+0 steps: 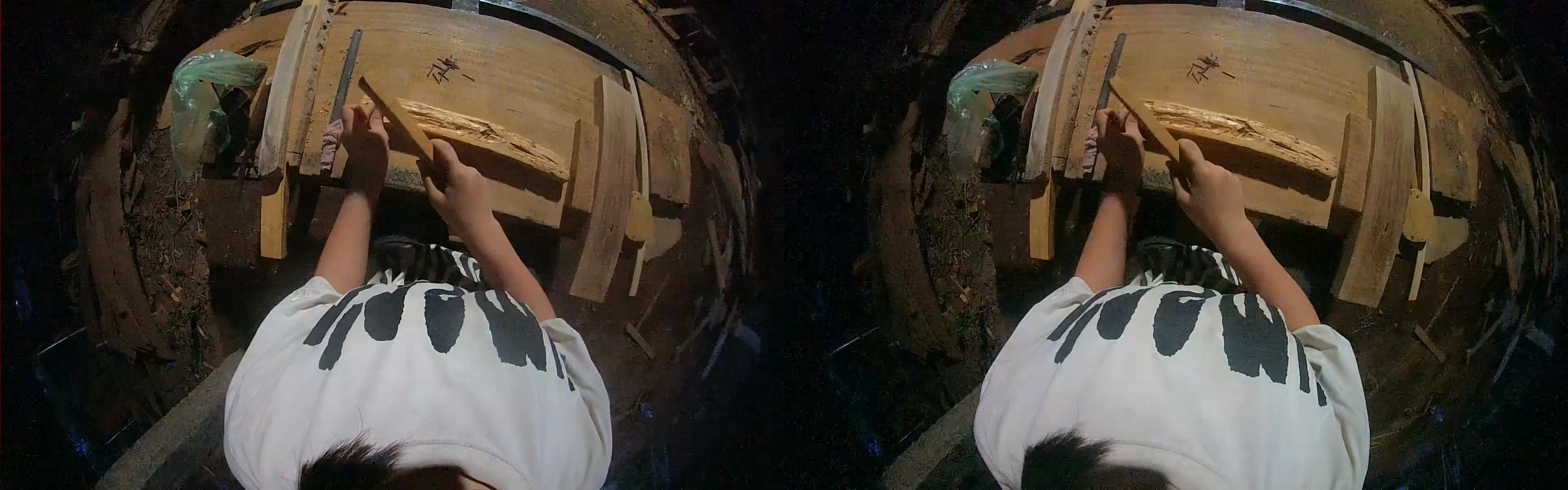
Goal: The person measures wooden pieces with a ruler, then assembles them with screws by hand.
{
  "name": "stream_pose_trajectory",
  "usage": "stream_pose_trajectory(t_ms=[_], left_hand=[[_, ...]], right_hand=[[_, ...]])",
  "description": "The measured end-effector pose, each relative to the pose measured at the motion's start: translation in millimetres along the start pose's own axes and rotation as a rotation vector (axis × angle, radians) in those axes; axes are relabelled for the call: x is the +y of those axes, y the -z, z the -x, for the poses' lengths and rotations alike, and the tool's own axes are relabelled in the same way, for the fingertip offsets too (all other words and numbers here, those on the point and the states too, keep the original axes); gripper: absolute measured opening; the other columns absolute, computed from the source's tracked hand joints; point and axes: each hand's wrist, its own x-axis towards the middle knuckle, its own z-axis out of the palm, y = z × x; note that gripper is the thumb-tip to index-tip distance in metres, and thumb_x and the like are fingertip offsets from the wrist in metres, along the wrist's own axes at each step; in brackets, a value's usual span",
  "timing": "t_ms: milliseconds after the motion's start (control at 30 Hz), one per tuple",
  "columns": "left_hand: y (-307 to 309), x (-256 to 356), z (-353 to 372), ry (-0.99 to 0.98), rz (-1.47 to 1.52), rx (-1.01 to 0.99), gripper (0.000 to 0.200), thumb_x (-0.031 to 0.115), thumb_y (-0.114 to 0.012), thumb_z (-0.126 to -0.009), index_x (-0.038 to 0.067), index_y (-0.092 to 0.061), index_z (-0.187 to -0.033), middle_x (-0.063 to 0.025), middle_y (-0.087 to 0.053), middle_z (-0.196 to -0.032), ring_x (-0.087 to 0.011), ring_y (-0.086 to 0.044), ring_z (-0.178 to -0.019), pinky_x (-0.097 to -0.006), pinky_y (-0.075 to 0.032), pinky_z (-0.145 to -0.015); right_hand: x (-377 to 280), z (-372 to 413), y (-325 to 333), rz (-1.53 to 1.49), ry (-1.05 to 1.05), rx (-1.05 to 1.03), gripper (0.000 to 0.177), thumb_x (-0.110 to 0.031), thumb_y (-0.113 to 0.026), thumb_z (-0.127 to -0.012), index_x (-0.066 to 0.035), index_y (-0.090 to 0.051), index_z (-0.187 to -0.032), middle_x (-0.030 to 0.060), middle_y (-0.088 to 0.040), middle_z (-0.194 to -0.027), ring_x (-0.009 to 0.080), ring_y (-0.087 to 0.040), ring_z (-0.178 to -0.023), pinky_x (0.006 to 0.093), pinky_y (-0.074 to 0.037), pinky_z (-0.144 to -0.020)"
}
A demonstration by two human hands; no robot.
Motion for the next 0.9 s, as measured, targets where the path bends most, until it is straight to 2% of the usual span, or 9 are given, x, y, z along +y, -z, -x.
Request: stream_pose_trajectory(t_ms=[67,133,367,433,500,567,700,800,900], left_hand=[[0,2,0,0.182,0.370,-0.003,0.027,0.025,-0.056,-0.098,0.004,-0.043,-0.086,-0.0087,-0.058,-0.080,-0.0159,-0.059,-0.076,-0.0323,-0.051,-0.069],[-9,21,4,0.081,-0.332,0.061,0.021,0.013,-0.058,-0.096,0.007,-0.039,-0.089,-0.0051,-0.050,-0.074,-0.0100,-0.051,-0.064,-0.0288,-0.047,-0.053],[-5,2,2,-0.141,-0.495,0.039,0.027,0.028,-0.045,-0.102,0.009,-0.037,-0.084,-0.0032,-0.049,-0.073,-0.0105,-0.053,-0.062,-0.0286,-0.047,-0.050],[-9,16,-1,0.225,0.481,0.154,0.024,0.018,-0.052,-0.097,0.010,-0.035,-0.082,-0.0021,-0.046,-0.073,-0.0102,-0.050,-0.054,-0.0252,-0.043,-0.045],[-4,6,-1,0.237,0.366,0.060,0.020,0.012,-0.052,-0.095,0.011,-0.035,-0.083,-0.0014,-0.045,-0.074,-0.0107,-0.049,-0.054,-0.0258,-0.043,-0.045],[-14,34,8,0.109,-0.207,0.022,0.018,0.018,-0.046,-0.098,0.011,-0.037,-0.084,-0.0014,-0.046,-0.076,-0.0118,-0.052,-0.061,-0.0311,-0.045,-0.048],[-5,18,6,0.111,-0.350,0.002,0.020,0.022,-0.047,-0.099,0.010,-0.040,-0.085,-0.0022,-0.049,-0.076,-0.0120,-0.053,-0.068,-0.0338,-0.047,-0.052],[3,-1,-2,0.070,-0.054,0.004,0.025,0.023,-0.061,-0.094,0.006,-0.044,-0.088,-0.0047,-0.050,-0.072,-0.0155,-0.053,-0.069,-0.0321,-0.045,-0.058],[-5,6,6,-0.093,-0.410,0.055,0.025,0.027,-0.060,-0.095,0.005,-0.047,-0.092,-0.0084,-0.056,-0.079,-0.0186,-0.058,-0.074,-0.0344,-0.047,-0.064]], right_hand=[[2,0,-1,0.036,-0.019,-0.049,0.047,-0.019,-0.066,-0.083,-0.014,-0.045,-0.126,0.0208,-0.068,-0.082,0.0391,-0.067,-0.078,0.0485,-0.054,-0.064],[4,0,-3,0.019,-0.052,-0.035,0.047,-0.020,-0.065,-0.083,-0.014,-0.045,-0.125,0.0214,-0.067,-0.082,0.0391,-0.067,-0.078,0.0488,-0.054,-0.064],[5,-2,-3,-0.079,-0.050,0.018,0.047,-0.020,-0.065,-0.084,-0.014,-0.046,-0.126,0.0217,-0.067,-0.083,0.0413,-0.066,-0.080,0.0507,-0.053,-0.068],[8,-3,-4,0.038,-0.102,-0.069,0.045,-0.020,-0.064,-0.084,-0.014,-0.047,-0.125,0.0227,-0.067,-0.082,0.0422,-0.066,-0.081,0.0510,-0.053,-0.069],[7,-3,-4,-0.022,-0.102,-0.033,0.045,-0.021,-0.064,-0.084,-0.013,-0.047,-0.125,0.0233,-0.067,-0.083,0.0425,-0.065,-0.081,0.0511,-0.053,-0.069],[8,-2,-4,-0.082,-0.106,0.000,0.044,-0.022,-0.064,-0.085,-0.013,-0.047,-0.125,0.0239,-0.067,-0.083,0.0427,-0.065,-0.081,0.0513,-0.053,-0.069],[4,-4,3,-0.091,-0.095,0.008,0.044,-0.024,-0.064,-0.086,-0.014,-0.047,-0.125,0.0240,-0.067,-0.085,0.0427,-0.065,-0.082,0.0507,-0.053,-0.069],[4,-6,6,0.013,-0.107,-0.062,0.043,-0.024,-0.063,-0.086,-0.015,-0.047,-0.126,0.0231,-0.067,-0.085,0.0422,-0.066,-0.082,0.0499,-0.054,-0.069],[-2,-7,12,0.002,-0.131,-0.087,0.044,-0.025,-0.064,-0.087,-0.015,-0.048,-0.127,0.0225,-0.068,-0.089,0.0406,-0.066,-0.087,0.0476,-0.054,-0.072]])
